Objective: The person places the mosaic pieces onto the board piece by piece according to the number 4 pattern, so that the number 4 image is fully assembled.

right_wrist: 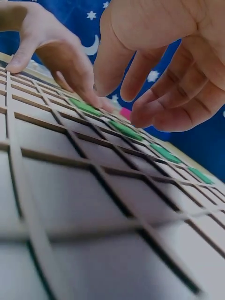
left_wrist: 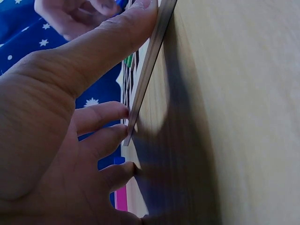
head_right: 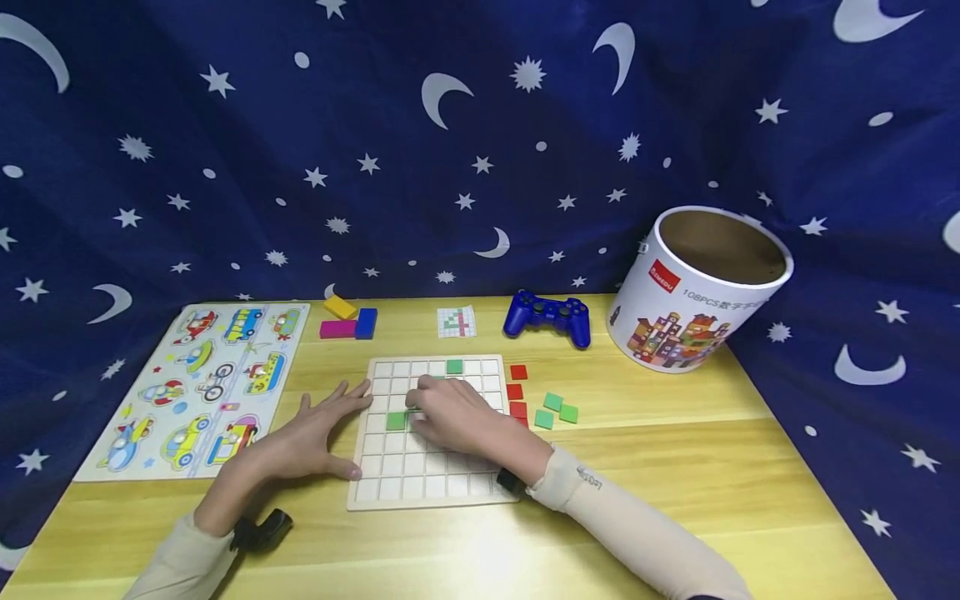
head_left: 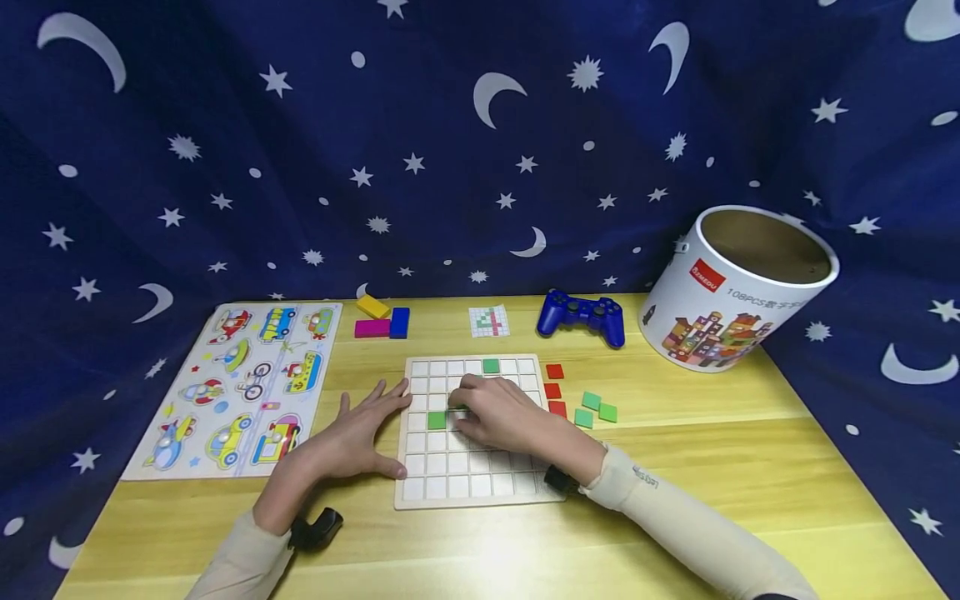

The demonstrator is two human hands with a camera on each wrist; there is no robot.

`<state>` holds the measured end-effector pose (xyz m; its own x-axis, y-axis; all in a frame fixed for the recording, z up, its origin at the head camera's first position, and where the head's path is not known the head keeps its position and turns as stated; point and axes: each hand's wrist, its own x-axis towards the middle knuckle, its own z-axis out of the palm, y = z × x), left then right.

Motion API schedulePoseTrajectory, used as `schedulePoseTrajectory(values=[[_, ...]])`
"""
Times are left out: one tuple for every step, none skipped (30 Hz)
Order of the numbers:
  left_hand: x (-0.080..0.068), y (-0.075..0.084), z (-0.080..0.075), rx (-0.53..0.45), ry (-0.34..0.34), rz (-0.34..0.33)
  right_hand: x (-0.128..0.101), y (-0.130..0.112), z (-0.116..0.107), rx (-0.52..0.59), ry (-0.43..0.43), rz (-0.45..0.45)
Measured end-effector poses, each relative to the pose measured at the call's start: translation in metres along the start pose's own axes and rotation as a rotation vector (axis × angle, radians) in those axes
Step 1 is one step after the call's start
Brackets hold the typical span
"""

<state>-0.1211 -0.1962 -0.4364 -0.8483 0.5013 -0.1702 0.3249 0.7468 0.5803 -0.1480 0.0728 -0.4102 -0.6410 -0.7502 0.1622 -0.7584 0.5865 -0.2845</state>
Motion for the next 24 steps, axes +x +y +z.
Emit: schedulePoseTrajectory(values=[[0.000, 0.000, 0.000, 0.000, -0.001, -0.002, -0.004, 0.002, -0.002, -0.002, 0.009, 0.003], [0.000, -0.001, 0.000, 0.003, -0.002, -0.007, -0.008, 0.005, -0.004, -0.001, 0.017, 0.009], [0.000, -0.001, 0.000, 0.005, -0.003, -0.009, -0.013, 0.007, -0.006, 0.006, 0.021, 0.017], [0.000, -0.001, 0.000, 0.007, -0.004, -0.011, -0.017, 0.010, -0.008, 0.009, 0.024, 0.025], [0.001, -0.001, 0.001, 0.007, -0.004, -0.009, -0.022, 0.012, -0.011, 0.011, 0.027, 0.033], [0.001, -0.002, 0.001, 0.009, -0.004, -0.009, -0.027, 0.015, -0.013, 0.015, 0.032, 0.041], [0.002, -0.002, 0.001, 0.010, -0.003, -0.006, -0.032, 0.018, -0.016, 0.018, 0.038, 0.051], [0.001, -0.002, 0.001, 0.010, -0.005, -0.010, -0.038, 0.020, -0.019, 0.024, 0.040, 0.063], [0.001, -0.002, 0.001, 0.007, -0.002, -0.001, -0.044, 0.023, -0.021, 0.027, 0.043, 0.075], [0.002, -0.002, 0.000, 0.008, 0.000, 0.004, -0.050, 0.027, -0.023, 0.026, 0.050, 0.086], [0.002, -0.002, 0.000, 0.010, 0.002, 0.011, -0.055, 0.030, -0.026, 0.028, 0.053, 0.099], [0.002, -0.002, -0.001, 0.011, 0.002, 0.012, -0.061, 0.034, -0.028, 0.031, 0.055, 0.115], [0.002, -0.002, -0.001, 0.012, 0.001, 0.015, -0.067, 0.037, -0.030, 0.025, 0.057, 0.128], [0.002, -0.002, -0.001, 0.013, 0.001, 0.018, -0.073, 0.040, -0.032, 0.021, 0.056, 0.142], [0.002, -0.001, -0.002, 0.013, 0.002, 0.021, -0.078, 0.043, -0.034, 0.014, 0.057, 0.154], [0.002, -0.001, -0.002, 0.014, 0.000, 0.018, -0.083, 0.046, -0.036, 0.008, 0.057, 0.167], [0.002, -0.001, -0.002, 0.013, 0.000, 0.017, -0.088, 0.048, -0.037, 0.004, 0.054, 0.179], [0.002, -0.001, -0.002, 0.013, 0.000, 0.016, -0.092, 0.051, -0.038, -0.001, 0.054, 0.190], [0.002, -0.001, -0.002, 0.013, 0.000, 0.016, -0.097, 0.054, -0.039, -0.009, 0.055, 0.199], [0.002, -0.001, -0.001, 0.013, 0.001, 0.016, -0.100, 0.056, -0.040, -0.016, 0.055, 0.209], [0.002, -0.001, -0.001, 0.013, 0.002, 0.016, -0.104, 0.059, -0.041, -0.022, 0.057, 0.219], [0.002, -0.001, -0.001, 0.014, 0.002, 0.014, -0.107, 0.061, -0.042, -0.027, 0.058, 0.228], [0.001, -0.002, -0.001, 0.013, 0.003, 0.013, -0.110, 0.063, -0.042, -0.033, 0.057, 0.237], [0.001, -0.002, 0.000, 0.012, 0.003, 0.011, -0.113, 0.064, -0.043, -0.040, 0.058, 0.247]])
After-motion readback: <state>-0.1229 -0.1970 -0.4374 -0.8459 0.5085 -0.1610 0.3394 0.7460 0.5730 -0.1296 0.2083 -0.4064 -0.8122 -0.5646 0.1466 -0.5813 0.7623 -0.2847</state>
